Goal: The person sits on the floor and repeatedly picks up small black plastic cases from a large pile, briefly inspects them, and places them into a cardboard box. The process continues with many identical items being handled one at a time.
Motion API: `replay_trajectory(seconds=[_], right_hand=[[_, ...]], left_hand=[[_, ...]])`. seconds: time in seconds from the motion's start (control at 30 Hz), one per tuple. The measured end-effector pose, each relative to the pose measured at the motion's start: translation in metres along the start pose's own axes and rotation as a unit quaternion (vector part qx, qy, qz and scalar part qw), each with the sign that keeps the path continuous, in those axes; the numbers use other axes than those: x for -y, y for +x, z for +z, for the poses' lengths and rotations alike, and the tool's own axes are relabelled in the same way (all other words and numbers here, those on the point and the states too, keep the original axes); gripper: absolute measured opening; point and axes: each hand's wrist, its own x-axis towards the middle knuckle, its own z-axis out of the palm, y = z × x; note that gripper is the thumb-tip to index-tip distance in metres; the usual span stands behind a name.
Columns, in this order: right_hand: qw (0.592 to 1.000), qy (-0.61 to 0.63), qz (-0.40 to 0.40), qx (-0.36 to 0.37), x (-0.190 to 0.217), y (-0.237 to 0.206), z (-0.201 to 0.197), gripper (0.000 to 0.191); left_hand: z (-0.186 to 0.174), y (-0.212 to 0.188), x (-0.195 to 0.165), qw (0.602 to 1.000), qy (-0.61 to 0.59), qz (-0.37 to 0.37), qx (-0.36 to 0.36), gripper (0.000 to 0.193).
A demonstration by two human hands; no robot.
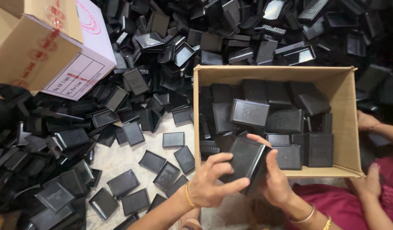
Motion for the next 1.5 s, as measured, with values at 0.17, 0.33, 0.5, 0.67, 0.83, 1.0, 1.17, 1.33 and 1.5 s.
replay_trajectory(seconds=[0.17, 0.33, 0.5, 0.67, 0.83, 1.0, 1.17, 1.33, 1.5], right_hand=[[0.959, -0.237, -0.140, 0.065, 0.000, -0.007, -0.009, 0.081], [0.937, -0.283, -0.181, 0.091, 0.000, -0.008, -0.009, 0.094], [0.919, -0.319, -0.196, 0.123, 0.002, -0.011, -0.022, 0.099], [0.951, -0.225, -0.176, 0.116, -0.003, -0.010, -0.019, 0.105], [0.987, 0.026, -0.128, 0.096, 0.009, -0.003, -0.006, 0.103], [0.866, -0.430, -0.248, 0.068, 0.032, -0.004, -0.012, 0.048], [0.800, -0.501, -0.329, 0.018, 0.050, -0.002, 0.009, 0.038], [0.752, -0.522, -0.348, -0.202, 0.097, 0.015, 0.005, 0.079], [0.754, -0.551, -0.332, -0.138, 0.072, 0.008, -0.004, 0.071]], left_hand=[[0.007, 0.007, -0.018, 0.973, -0.152, -0.172, -0.030, 0.054], [0.012, 0.008, -0.012, 0.974, -0.134, -0.163, -0.079, 0.063], [0.002, 0.005, -0.005, 0.984, -0.135, -0.114, -0.034, 0.063], [0.003, 0.013, -0.009, 0.988, -0.124, -0.091, -0.012, 0.068], [-0.002, 0.022, -0.003, 0.993, -0.037, -0.073, -0.084, 0.049], [-0.012, 0.012, -0.003, 0.970, -0.143, -0.173, -0.092, 0.042], [0.000, -0.007, 0.004, 0.954, -0.191, -0.223, -0.062, 0.047], [-0.046, -0.086, 0.083, 0.890, -0.010, -0.400, -0.217, 0.057], [-0.061, -0.205, 0.150, 0.639, 0.264, -0.718, 0.081, 0.092]])
